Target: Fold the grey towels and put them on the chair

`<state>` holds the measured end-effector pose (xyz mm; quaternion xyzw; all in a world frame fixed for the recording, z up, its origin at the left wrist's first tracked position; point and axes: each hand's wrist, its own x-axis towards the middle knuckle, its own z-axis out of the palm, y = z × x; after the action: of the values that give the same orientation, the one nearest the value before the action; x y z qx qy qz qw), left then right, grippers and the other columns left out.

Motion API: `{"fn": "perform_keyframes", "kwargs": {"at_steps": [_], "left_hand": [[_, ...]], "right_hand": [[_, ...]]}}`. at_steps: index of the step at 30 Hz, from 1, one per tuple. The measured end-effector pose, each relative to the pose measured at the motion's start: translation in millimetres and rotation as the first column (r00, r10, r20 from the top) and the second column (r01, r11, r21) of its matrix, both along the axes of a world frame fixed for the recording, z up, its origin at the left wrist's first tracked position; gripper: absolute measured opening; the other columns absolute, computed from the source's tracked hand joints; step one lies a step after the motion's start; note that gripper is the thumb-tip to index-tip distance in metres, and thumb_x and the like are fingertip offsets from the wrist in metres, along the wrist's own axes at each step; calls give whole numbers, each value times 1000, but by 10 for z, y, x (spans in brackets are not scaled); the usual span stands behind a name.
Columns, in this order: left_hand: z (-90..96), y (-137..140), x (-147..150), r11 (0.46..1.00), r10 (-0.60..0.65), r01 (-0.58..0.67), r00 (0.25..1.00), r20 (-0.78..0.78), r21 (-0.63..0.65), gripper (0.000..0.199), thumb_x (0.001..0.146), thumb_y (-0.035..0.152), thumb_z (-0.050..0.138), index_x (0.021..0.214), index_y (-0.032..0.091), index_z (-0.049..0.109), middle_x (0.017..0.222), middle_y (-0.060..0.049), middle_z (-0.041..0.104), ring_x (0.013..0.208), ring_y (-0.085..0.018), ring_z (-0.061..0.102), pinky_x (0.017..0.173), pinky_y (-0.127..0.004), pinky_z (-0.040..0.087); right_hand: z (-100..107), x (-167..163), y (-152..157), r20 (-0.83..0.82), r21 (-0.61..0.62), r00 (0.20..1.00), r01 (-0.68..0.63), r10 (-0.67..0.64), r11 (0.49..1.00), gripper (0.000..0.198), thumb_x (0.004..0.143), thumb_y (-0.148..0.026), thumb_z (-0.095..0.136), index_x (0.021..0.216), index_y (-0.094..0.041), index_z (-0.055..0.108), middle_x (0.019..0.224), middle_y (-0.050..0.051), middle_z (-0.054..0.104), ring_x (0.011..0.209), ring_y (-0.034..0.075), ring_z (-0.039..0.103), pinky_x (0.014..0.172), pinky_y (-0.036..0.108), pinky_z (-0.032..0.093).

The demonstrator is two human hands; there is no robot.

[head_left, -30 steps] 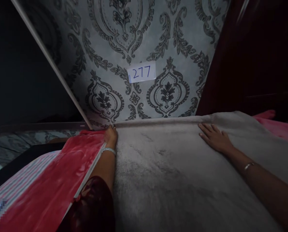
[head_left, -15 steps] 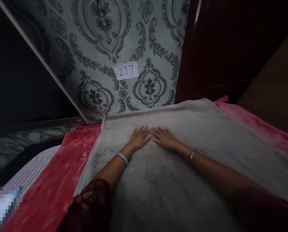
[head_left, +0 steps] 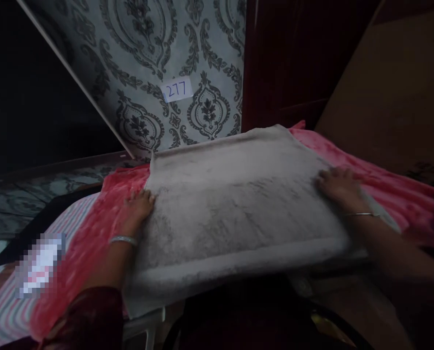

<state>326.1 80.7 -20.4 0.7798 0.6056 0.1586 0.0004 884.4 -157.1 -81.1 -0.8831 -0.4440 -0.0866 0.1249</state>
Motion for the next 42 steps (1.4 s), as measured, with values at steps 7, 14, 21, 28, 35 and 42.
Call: {"fn": "perform_keyframes", "kwargs": {"at_steps": [7, 14, 21, 28, 35, 42], "left_hand": [[-335, -1166, 1075, 853, -510, 459, 835, -208, -246, 61, 100, 52, 36, 157, 30, 34, 168, -6, 21, 155, -32, 15, 122, -60, 17], [-337, -1446, -21, 975, -151, 84, 929, -337, -205, 63, 102, 50, 29, 159, 24, 29, 168, -7, 19, 155, -32, 14, 124, -56, 17], [-294, -1635, -1015, 961, 134, -205, 932, -337, -185, 60, 102, 39, 26, 159, 18, 29, 166, -11, 26, 153, -35, 22, 119, -57, 29], [-92, -1566, -279, 997, -53, 41, 976, -213, -60, 58, 101, 40, 33, 155, 16, 38, 165, -16, 27, 154, -33, 18, 120, -58, 25], [-242, -924, 693, 915, -350, 294, 919, -183, -275, 63, 100, 47, 34, 158, 23, 29, 168, -8, 21, 155, -29, 17, 123, -59, 16], [-281, -329, -119, 981, 45, -84, 975, -219, -174, 64, 101, 51, 25, 157, 23, 33, 167, -8, 24, 154, -30, 19, 123, -57, 18]], "right_hand": [[70, -2495, 599, -98, -120, 791, -612, 604, 782, 55, 103, -40, 34, 157, -27, 36, 166, 7, 25, 150, 33, 24, 117, 56, 28], [-114, -1592, -124, -54, -230, 950, -312, 308, 922, 61, 102, -47, 28, 157, -23, 36, 165, 8, 27, 150, 33, 26, 119, 56, 25], [-328, -524, -1038, 0, -122, 999, 47, -48, 991, 64, 98, -48, 26, 150, -17, 47, 157, 16, 40, 144, 37, 35, 113, 59, 34], [-106, -1675, -155, 62, -45, 923, -377, 379, 925, 56, 100, -40, 27, 148, -20, 48, 152, 17, 47, 140, 36, 41, 105, 60, 41], [-161, -2652, 897, -1, -142, 699, -708, 715, 692, 58, 100, -41, 26, 157, -30, 35, 165, 6, 27, 151, 31, 24, 116, 62, 26], [-399, -691, 484, -68, -139, 960, -278, 270, 951, 71, 96, -55, 20, 157, -21, 37, 164, 13, 28, 147, 41, 28, 111, 69, 29]]}}
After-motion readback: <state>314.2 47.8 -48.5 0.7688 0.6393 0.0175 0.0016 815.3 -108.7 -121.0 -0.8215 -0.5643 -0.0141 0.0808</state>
